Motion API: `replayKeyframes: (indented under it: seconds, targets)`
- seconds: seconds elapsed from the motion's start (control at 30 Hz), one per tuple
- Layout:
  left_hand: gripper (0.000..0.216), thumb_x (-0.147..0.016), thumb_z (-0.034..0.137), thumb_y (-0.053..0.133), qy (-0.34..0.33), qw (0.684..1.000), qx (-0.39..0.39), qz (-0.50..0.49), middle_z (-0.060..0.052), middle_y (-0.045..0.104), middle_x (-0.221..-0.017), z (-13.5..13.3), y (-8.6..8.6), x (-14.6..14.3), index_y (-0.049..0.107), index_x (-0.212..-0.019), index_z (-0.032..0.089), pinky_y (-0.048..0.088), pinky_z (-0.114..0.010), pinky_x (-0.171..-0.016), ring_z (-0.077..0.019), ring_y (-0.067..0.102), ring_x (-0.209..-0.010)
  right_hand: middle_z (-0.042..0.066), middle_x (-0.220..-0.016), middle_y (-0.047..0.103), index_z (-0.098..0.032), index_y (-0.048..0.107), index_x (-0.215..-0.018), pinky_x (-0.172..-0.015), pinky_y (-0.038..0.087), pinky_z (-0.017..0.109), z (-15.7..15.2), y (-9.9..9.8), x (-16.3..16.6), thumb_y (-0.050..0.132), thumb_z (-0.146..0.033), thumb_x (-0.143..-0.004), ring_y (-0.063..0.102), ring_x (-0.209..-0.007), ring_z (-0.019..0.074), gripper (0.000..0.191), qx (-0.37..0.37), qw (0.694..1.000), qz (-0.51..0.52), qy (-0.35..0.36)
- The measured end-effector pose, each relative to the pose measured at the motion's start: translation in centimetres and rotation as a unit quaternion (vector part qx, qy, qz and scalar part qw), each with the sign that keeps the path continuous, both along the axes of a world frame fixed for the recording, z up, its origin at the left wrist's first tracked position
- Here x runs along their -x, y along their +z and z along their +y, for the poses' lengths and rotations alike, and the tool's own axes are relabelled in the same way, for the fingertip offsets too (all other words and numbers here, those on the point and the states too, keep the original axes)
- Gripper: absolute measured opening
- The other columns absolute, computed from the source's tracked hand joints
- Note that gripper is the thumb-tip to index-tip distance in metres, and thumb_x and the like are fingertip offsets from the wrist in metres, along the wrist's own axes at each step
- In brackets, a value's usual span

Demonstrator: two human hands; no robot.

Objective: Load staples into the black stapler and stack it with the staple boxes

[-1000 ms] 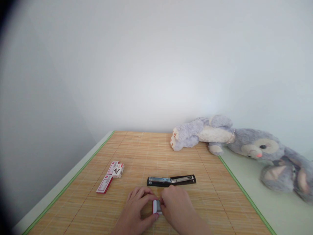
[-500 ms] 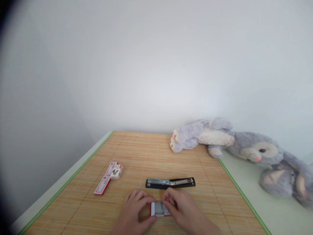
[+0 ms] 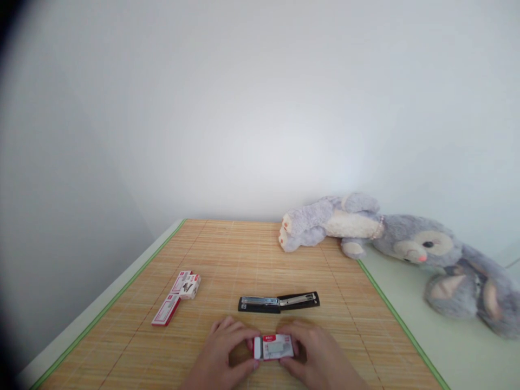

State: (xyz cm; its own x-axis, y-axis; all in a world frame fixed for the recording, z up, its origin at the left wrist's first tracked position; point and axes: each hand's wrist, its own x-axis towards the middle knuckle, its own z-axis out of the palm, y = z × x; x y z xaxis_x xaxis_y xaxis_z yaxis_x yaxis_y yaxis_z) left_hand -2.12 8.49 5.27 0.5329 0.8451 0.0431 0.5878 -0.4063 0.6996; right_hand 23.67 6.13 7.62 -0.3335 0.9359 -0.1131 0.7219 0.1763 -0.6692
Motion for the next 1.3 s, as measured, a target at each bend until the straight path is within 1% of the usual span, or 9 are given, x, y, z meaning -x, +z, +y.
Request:
replayKeyframes:
  seconds: [0.17,0.27,0.33,0.4,0.47,0.6,0.7,0.9,1.3]
  targets:
    - [0.041,-0.081,0.04,0.079,-0.006,1.0,-0.005,-0.02,-0.001,0.072,-0.102,0.0,-0.2,-0.8,0.07,-0.121,0.034,0.041,-0.039,-0.096,-0.0234,0.061,-0.102,-0.004,-0.073,0.066,-0.027,0.075,-0.099,-0.059,0.033,0.024,0.4,0.5,1.0,0.069,-0.027,-0.08,0.057,-0.065,0.0135,0.02,0.0,1.0,-0.015,-0.002]
    - [0.017,-0.092,0.038,0.066,0.072,0.996,-0.036,-0.045,-0.002,0.069,-0.093,0.5,-0.7,-0.2,0.071,-0.104,0.026,0.044,-0.037,-0.089,-0.0209,0.061,-0.094,-0.004,-0.069,0.065,-0.031,0.076,-0.108,-0.058,0.032,0.024,0.5,0.7,1.3,0.07,-0.035,-0.083,0.056,-0.063,0.0135,0.025,0.001,1.0,-0.02,-0.007]
    - [0.015,-0.093,0.033,0.063,0.144,0.986,-0.077,-0.038,-0.004,0.068,-0.101,1.3,-1.0,0.4,0.068,-0.104,0.024,0.044,-0.038,-0.092,-0.0225,0.06,-0.1,-0.003,-0.072,0.066,-0.031,0.077,-0.104,-0.061,0.033,0.024,0.6,0.7,1.7,0.069,-0.034,-0.085,0.057,-0.066,0.0141,0.021,-0.008,0.999,-0.033,-0.001]
    - [0.038,-0.086,0.033,0.071,0.174,0.978,-0.109,-0.016,-0.007,0.064,-0.125,2.3,-1.1,0.8,0.065,-0.122,0.026,0.041,-0.043,-0.103,-0.027,0.055,-0.119,-0.002,-0.077,0.067,-0.029,0.078,-0.094,-0.063,0.033,0.025,0.8,0.7,2.2,0.068,-0.03,-0.085,0.059,-0.07,0.0147,0.013,-0.026,0.998,-0.048,0.004]
    - [0.056,-0.081,0.037,0.076,0.156,0.981,-0.112,0.006,-0.005,0.057,-0.142,3.3,-0.9,0.9,0.06,-0.134,0.031,0.034,-0.047,-0.111,-0.0295,0.046,-0.133,-0.001,-0.079,0.066,-0.027,0.076,-0.09,-0.064,0.034,0.025,1.3,0.9,2.7,0.067,-0.027,-0.084,0.059,-0.072,0.0148,0.011,-0.045,0.998,-0.048,0.004]
    - [0.032,-0.085,0.038,0.074,0.103,0.99,-0.089,0.025,0.001,0.062,-0.137,4.0,-0.5,1.0,0.07,-0.117,0.036,0.033,-0.047,-0.111,-0.0268,0.047,-0.131,-0.001,-0.079,0.063,-0.025,0.074,-0.093,-0.067,0.036,0.025,3.1,1.4,3.3,0.062,-0.03,-0.09,0.058,-0.073,0.0147,0.013,-0.093,0.995,-0.037,-0.011]
    - [0.031,-0.086,0.038,0.074,0.093,0.992,-0.087,0.014,0.001,0.065,-0.132,3.6,-0.4,1.0,0.07,-0.116,0.037,0.033,-0.045,-0.11,-0.0256,0.049,-0.127,0.0,-0.077,0.062,-0.024,0.074,-0.093,-0.067,0.036,0.026,4.8,1.8,3.3,0.06,-0.033,-0.093,0.057,-0.072,0.0148,0.017,-0.124,0.991,-0.055,-0.016]
    - [0.029,-0.084,0.037,0.077,0.097,0.992,-0.086,0.01,0.003,0.067,-0.128,3.3,-0.4,1.2,0.071,-0.113,0.038,0.03,-0.045,-0.112,-0.024,0.051,-0.123,-0.002,-0.077,0.063,-0.024,0.073,-0.087,-0.064,0.032,0.024,6.1,1.8,4.1,0.062,-0.03,-0.091,0.056,-0.07,0.0129,0.013,-0.114,0.991,-0.062,0.034]
    - [0.033,-0.081,0.036,0.08,0.104,0.991,-0.081,0.006,0.005,0.067,-0.125,3.4,-0.2,1.1,0.071,-0.112,0.039,0.028,-0.047,-0.115,-0.0232,0.051,-0.123,-0.002,-0.074,0.061,-0.023,0.072,-0.087,-0.065,0.033,0.025,6.3,1.5,4.6,0.061,-0.027,-0.089,0.056,-0.071,0.0133,0.012,-0.101,0.993,-0.066,0.02]
